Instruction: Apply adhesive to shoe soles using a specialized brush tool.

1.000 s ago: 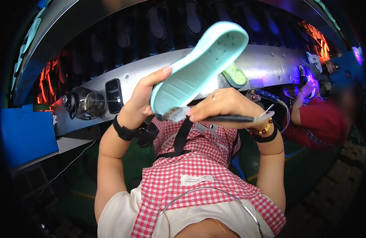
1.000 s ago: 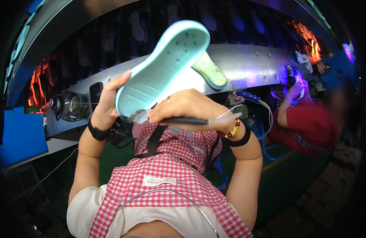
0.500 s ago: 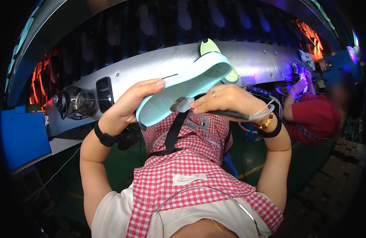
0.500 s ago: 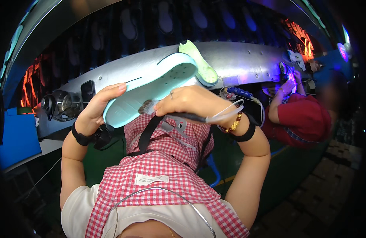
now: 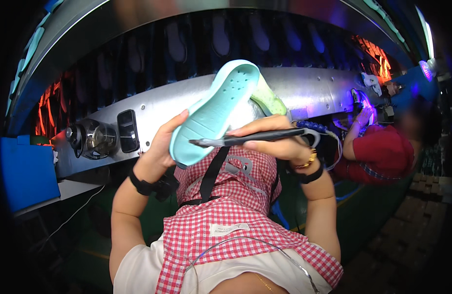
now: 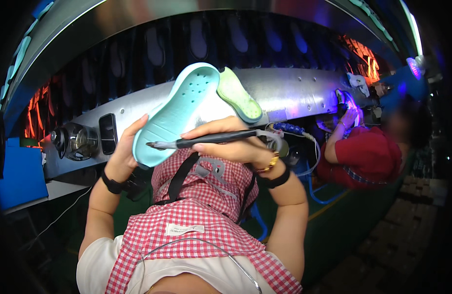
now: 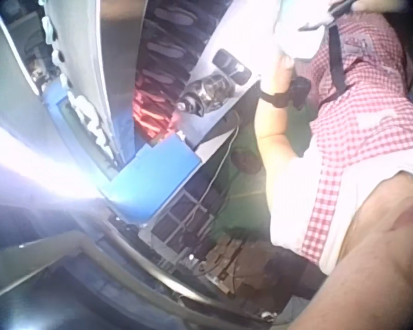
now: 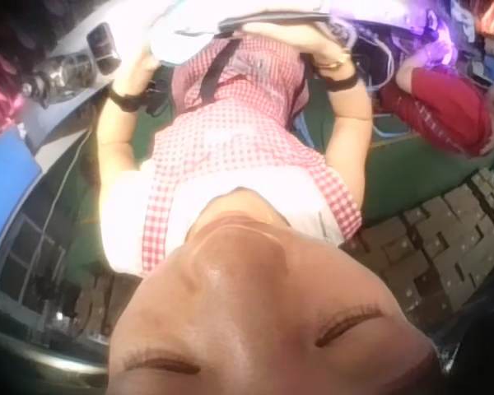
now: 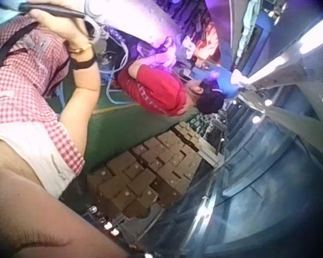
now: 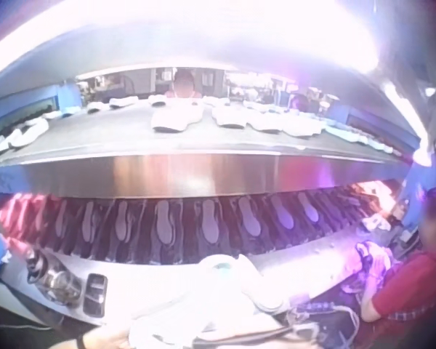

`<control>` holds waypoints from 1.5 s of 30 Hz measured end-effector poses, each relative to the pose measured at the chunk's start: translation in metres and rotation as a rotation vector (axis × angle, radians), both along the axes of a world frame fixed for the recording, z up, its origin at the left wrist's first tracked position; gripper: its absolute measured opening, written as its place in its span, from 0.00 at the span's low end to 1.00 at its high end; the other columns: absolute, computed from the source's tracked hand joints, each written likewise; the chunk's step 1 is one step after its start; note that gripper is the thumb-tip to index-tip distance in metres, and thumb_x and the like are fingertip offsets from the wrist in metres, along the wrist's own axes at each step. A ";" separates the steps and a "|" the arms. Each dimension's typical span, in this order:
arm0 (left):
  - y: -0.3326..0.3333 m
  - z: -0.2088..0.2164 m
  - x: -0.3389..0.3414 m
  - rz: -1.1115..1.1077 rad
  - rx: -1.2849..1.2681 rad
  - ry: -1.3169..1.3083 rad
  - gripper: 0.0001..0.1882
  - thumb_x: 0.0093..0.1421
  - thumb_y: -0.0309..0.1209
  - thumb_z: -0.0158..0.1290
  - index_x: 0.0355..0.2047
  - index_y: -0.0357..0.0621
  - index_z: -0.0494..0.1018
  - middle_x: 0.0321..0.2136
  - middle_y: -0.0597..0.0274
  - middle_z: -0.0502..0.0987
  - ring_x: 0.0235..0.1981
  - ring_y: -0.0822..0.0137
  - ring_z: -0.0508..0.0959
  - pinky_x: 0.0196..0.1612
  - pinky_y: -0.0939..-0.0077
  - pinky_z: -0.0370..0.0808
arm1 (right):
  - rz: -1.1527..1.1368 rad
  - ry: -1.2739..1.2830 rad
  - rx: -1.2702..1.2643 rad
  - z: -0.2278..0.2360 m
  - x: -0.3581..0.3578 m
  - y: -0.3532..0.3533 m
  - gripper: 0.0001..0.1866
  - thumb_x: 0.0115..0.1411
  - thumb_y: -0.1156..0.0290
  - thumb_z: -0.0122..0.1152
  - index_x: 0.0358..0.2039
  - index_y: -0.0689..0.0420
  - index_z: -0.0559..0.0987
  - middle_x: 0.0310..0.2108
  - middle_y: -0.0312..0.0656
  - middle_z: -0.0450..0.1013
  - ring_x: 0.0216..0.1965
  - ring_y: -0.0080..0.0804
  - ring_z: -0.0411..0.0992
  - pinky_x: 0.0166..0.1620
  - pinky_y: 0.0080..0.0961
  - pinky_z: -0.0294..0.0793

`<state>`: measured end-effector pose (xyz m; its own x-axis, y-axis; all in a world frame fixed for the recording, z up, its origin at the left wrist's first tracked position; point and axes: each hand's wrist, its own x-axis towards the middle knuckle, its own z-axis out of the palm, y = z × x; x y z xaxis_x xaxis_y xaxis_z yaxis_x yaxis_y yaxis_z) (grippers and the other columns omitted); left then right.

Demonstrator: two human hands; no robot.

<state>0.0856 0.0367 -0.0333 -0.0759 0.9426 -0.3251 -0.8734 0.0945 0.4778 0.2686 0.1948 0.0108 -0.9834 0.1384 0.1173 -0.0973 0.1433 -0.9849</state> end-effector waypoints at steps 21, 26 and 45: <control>-0.037 0.049 -0.043 0.344 0.200 0.257 0.28 0.61 0.43 0.33 0.53 0.31 0.56 0.46 0.45 0.67 0.45 0.54 0.71 0.49 0.61 0.68 | -0.388 0.527 -0.365 -0.028 0.001 -0.014 0.11 0.51 0.79 0.51 0.36 0.70 0.71 0.37 0.60 0.70 0.14 0.23 0.67 0.21 0.12 0.66; -0.037 0.138 -0.145 0.577 0.649 0.415 0.30 0.60 0.43 0.26 0.54 0.29 0.52 0.51 0.36 0.59 0.51 0.40 0.62 0.52 0.40 0.58 | -0.532 0.372 -0.499 -0.041 0.000 0.003 0.13 0.52 0.79 0.51 0.40 0.68 0.69 0.39 0.58 0.70 0.15 0.19 0.65 0.20 0.10 0.65; 0.134 0.161 -0.203 0.794 0.523 2.417 0.13 0.55 0.36 0.49 0.36 0.39 0.69 0.41 0.52 0.70 0.43 0.54 0.69 0.47 0.67 0.64 | -0.724 0.203 -0.582 -0.076 0.021 0.000 0.12 0.48 0.82 0.57 0.35 0.67 0.74 0.35 0.46 0.73 0.37 0.27 0.71 0.45 0.19 0.66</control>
